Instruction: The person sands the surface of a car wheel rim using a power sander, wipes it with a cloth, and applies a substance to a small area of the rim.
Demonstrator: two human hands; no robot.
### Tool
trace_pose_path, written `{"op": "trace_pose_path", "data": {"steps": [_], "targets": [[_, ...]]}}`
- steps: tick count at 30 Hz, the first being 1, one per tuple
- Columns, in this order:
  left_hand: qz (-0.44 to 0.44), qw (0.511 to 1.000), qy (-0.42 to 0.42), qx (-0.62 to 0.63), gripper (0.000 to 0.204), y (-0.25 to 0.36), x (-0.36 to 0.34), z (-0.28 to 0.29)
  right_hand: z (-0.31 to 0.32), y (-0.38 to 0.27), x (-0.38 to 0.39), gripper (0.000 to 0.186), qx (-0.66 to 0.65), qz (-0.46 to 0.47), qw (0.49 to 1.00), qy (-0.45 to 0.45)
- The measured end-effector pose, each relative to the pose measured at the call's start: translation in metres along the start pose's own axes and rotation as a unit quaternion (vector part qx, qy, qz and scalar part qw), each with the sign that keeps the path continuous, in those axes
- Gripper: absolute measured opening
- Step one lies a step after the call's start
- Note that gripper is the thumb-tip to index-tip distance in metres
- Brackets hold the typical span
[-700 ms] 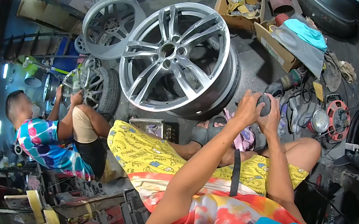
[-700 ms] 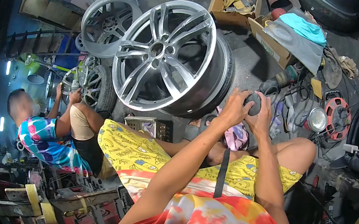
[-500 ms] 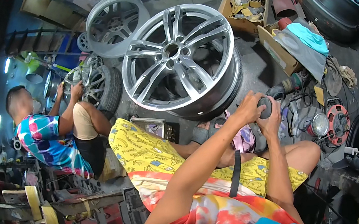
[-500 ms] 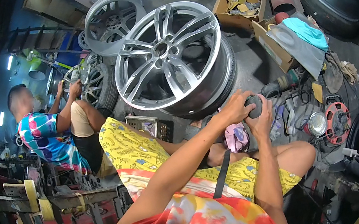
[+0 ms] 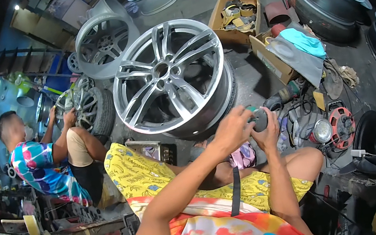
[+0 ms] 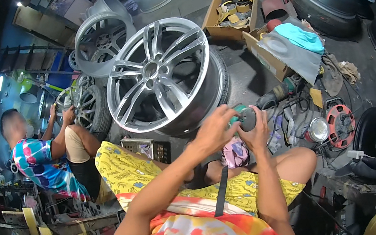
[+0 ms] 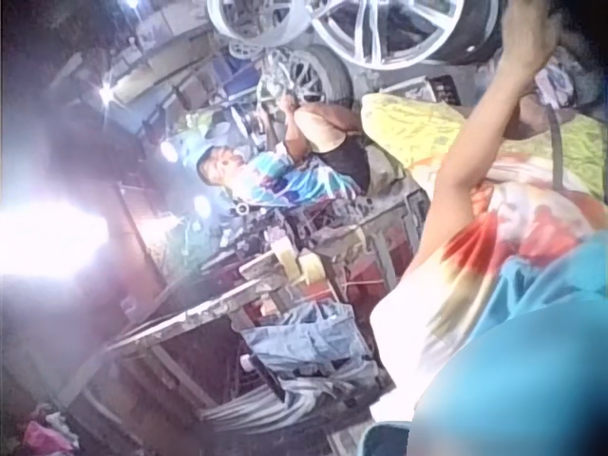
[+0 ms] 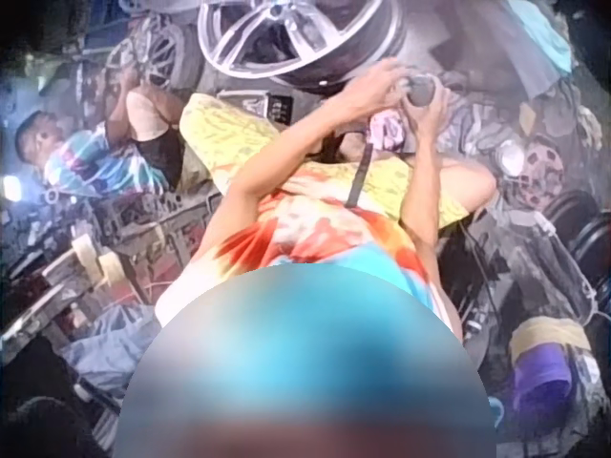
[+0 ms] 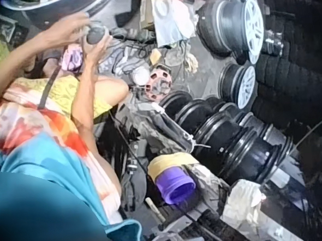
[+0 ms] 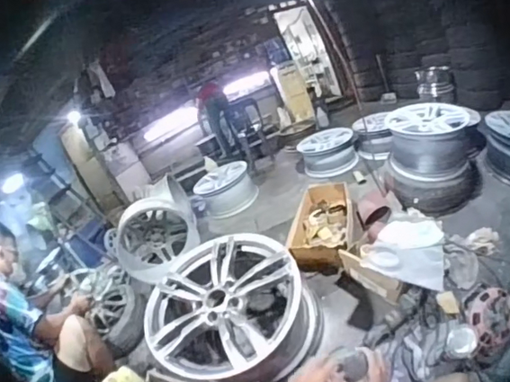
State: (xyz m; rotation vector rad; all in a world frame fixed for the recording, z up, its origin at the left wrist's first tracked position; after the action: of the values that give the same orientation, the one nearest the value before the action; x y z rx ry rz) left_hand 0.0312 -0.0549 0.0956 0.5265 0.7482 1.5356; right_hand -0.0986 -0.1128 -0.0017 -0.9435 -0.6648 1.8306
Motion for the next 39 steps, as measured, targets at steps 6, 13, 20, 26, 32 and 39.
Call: {"op": "trace_pose_path", "data": {"steps": [6, 13, 20, 26, 32, 39], "targets": [[-0.072, 0.960, 0.191, -0.192, 0.042, 0.007, -0.004, 0.109, -0.004, -0.011, -0.008, 0.069, 0.015, -0.025, 1.000, -0.006], [-0.029, 0.929, 0.114, -0.350, 0.033, -0.062, -0.031, 0.083, -0.009, -0.016, -0.015, 0.073, 0.014, -0.027, 0.999, 0.038], [-0.047, 0.928, 0.128, -0.347, 0.028, -0.072, -0.029, 0.078, -0.003, 0.017, 0.008, 0.075, 0.031, -0.072, 0.996, 0.045], [-0.094, 0.943, 0.062, -0.315, 0.033, -0.061, 0.020, 0.064, -0.005, 0.032, 0.006, 0.076, 0.059, -0.069, 0.993, 0.073], [-0.095, 0.956, 0.023, -0.276, 0.039, -0.056, 0.044, 0.048, -0.005, 0.054, 0.015, 0.076, 0.074, -0.084, 0.990, 0.085], [-0.092, 0.989, 0.105, -0.044, 0.032, -0.055, 0.030, 0.153, -0.006, 0.057, 0.009, 0.076, 0.057, -0.093, 0.989, 0.103]]}}
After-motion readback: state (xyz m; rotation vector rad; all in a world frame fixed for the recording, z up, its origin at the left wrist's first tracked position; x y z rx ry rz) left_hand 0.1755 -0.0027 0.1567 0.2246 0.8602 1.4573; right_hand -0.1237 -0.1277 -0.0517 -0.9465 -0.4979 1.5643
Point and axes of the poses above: each hand's wrist, its own x-axis away from the middle knuckle, its own z-axis out of the back of the hand, y = z × x, the point moved 9 cm from there along -x, towards the middle knuckle, and after that the axes turned 10 degrees about x, right-handed, at the moved point
